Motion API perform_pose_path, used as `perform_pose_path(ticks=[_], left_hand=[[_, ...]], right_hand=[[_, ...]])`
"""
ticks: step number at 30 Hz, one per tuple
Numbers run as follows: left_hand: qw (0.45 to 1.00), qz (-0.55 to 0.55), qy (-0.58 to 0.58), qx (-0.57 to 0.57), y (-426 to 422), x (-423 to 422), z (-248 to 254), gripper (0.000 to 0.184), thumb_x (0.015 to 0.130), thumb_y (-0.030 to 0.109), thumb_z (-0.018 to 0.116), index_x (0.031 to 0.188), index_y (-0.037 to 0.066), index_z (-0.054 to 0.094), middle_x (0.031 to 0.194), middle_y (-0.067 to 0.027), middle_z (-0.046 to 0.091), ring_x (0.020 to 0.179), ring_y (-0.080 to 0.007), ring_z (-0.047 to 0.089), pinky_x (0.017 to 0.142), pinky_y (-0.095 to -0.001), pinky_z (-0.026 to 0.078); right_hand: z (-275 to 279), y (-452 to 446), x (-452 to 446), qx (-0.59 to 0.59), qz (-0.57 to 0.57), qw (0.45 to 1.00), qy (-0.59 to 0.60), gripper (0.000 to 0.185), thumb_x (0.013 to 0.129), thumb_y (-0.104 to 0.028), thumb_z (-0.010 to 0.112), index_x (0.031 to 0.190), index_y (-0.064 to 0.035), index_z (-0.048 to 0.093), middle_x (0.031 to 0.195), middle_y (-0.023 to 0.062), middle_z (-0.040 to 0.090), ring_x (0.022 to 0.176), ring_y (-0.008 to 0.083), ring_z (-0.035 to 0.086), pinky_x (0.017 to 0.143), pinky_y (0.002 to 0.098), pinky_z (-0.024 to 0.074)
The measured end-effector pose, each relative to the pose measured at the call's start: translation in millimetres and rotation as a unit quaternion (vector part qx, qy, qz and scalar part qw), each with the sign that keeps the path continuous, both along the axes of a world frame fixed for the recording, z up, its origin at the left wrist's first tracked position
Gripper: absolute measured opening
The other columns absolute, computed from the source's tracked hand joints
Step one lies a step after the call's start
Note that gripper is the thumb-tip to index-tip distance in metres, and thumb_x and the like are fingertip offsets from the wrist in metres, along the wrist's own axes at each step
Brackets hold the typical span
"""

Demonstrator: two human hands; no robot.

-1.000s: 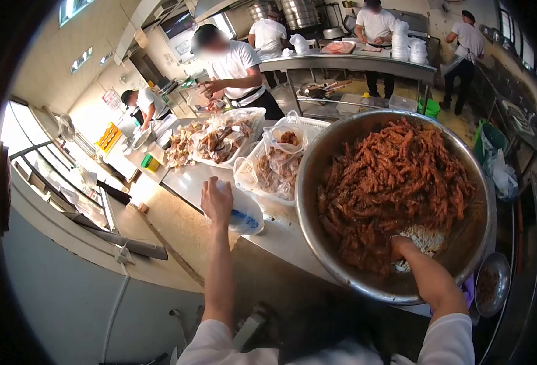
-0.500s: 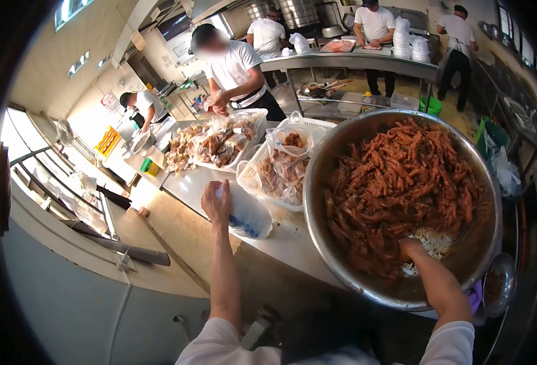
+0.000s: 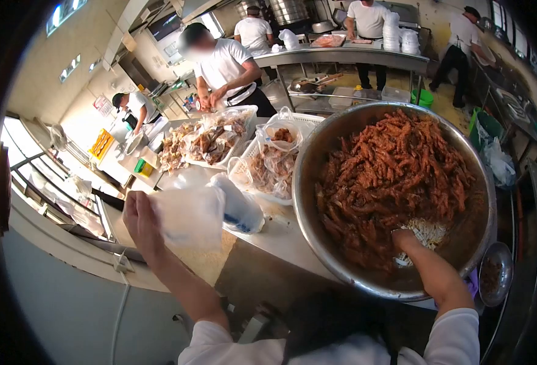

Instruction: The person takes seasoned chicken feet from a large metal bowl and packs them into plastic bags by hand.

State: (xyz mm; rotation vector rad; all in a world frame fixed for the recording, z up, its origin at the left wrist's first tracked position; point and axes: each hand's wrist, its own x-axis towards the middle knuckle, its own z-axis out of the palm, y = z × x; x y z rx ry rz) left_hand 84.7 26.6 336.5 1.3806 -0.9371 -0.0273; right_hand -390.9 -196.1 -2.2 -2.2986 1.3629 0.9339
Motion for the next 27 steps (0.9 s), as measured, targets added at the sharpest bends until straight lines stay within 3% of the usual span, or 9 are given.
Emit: perform_pose_path(ticks=[3, 5, 6, 8, 11, 14, 18, 21, 27], left_hand=[[0.980, -0.030, 0.198, -0.019, 4.1, -10.4, -44.1, 0.018, 0.094, 0.021, 0.056, 0.079, 0.011, 0.050, 0.067, 0.0079, 0.046, 0.055, -0.0005, 0.037, 0.044, -0.0168, 0.029], [0.965, -0.112, 0.224, 0.082, -1.9, -4.7, -115.5, 0.017, 0.092, 0.025, 0.059, 0.081, 0.014, 0.051, 0.066, 0.0092, 0.042, 0.056, 0.0001, 0.036, 0.045, -0.0162, 0.029], [0.960, -0.027, 0.225, 0.162, -14.6, -35.5, -127.1, 0.019, 0.091, 0.027, 0.060, 0.081, 0.014, 0.051, 0.066, 0.0092, 0.041, 0.055, -0.0010, 0.035, 0.046, -0.0175, 0.029], [0.953, -0.134, 0.169, 0.214, -42.5, -30.2, -225.8, 0.023, 0.091, 0.028, 0.058, 0.080, 0.008, 0.055, 0.068, 0.0064, 0.047, 0.056, -0.0051, 0.038, 0.049, -0.0225, 0.032], [0.956, -0.130, 0.011, 0.264, -89.8, -46.0, -316.9, 0.026, 0.089, 0.026, 0.058, 0.087, 0.000, 0.055, 0.075, -0.0061, 0.057, 0.061, -0.0172, 0.049, 0.055, -0.0316, 0.040], [0.965, -0.021, -0.125, 0.231, -118.9, -51.8, -374.4, 0.033, 0.087, 0.024, 0.059, 0.104, -0.004, 0.053, 0.093, -0.0196, 0.059, 0.078, -0.0315, 0.055, 0.071, -0.0418, 0.044], [0.943, 0.056, -0.200, 0.259, -91.6, -77.0, -326.8, 0.050, 0.085, 0.023, 0.061, 0.122, -0.005, 0.044, 0.114, -0.0255, 0.053, 0.108, -0.0407, 0.048, 0.094, -0.0451, 0.037], [0.949, 0.021, -0.214, 0.230, -43.5, -127.7, -306.5, 0.061, 0.079, 0.026, 0.067, 0.125, -0.003, 0.041, 0.126, -0.0256, 0.046, 0.124, -0.0436, 0.035, 0.103, -0.0480, 0.027], [0.901, 0.096, -0.248, 0.342, -14.5, -176.8, -328.5, 0.056, 0.076, 0.022, 0.067, 0.122, 0.000, 0.044, 0.132, -0.0257, 0.040, 0.127, -0.0459, 0.029, 0.105, -0.0520, 0.024]], right_hand=[[-2.8, -0.1, -3.1, -0.028, 0.033, 0.995, -0.089, 0.043, 0.069, -0.030, 0.070, 0.100, -0.0008, 0.064, 0.103, 0.0183, 0.065, 0.098, 0.0331, 0.062, 0.080, 0.0402, 0.0509], [3.7, 3.7, -7.2, 0.008, 0.024, 0.976, -0.216, 0.045, 0.070, -0.030, 0.070, 0.103, -0.0006, 0.062, 0.106, 0.0184, 0.064, 0.098, 0.0342, 0.061, 0.080, 0.0401, 0.0505], [-42.9, -8.8, -21.6, 0.046, 0.041, 0.967, -0.247, 0.048, 0.071, -0.029, 0.071, 0.109, -0.0010, 0.059, 0.106, 0.0177, 0.064, 0.099, 0.0320, 0.061, 0.082, 0.0383, 0.0493], [-134.0, -33.1, -49.5, 0.127, 0.070, 0.941, -0.304, 0.057, 0.073, -0.026, 0.072, 0.121, -0.0018, 0.053, 0.107, 0.0161, 0.064, 0.101, 0.0275, 0.060, 0.086, 0.0348, 0.0467], [-2.7, 22.8, -19.5, 0.299, -0.036, 0.912, -0.280, 0.059, 0.075, -0.029, 0.068, 0.124, -0.0025, 0.051, 0.116, 0.0155, 0.060, 0.096, 0.0275, 0.060, 0.080, 0.0377, 0.0486], [-6.1, 34.6, -29.1, 0.309, -0.005, 0.933, -0.184, 0.056, 0.075, -0.029, 0.069, 0.122, -0.0051, 0.053, 0.114, 0.0118, 0.061, 0.093, 0.0256, 0.060, 0.078, 0.0363, 0.0489], [57.9, 39.7, -39.0, 0.329, -0.145, 0.931, -0.066, 0.050, 0.075, -0.026, 0.068, 0.119, -0.0059, 0.057, 0.110, 0.0088, 0.064, 0.092, 0.0231, 0.061, 0.076, 0.0352, 0.0493], [51.7, 25.0, -37.5, 0.280, -0.080, 0.946, -0.140, 0.049, 0.074, -0.025, 0.068, 0.119, -0.0070, 0.057, 0.104, 0.0085, 0.065, 0.090, 0.0216, 0.061, 0.075, 0.0352, 0.0497], [-71.0, 6.6, -53.8, 0.161, 0.147, 0.933, -0.285, 0.048, 0.074, -0.030, 0.071, 0.113, -0.0052, 0.058, 0.087, 0.0061, 0.063, 0.068, 0.0167, 0.060, 0.053, 0.0328, 0.0512]])
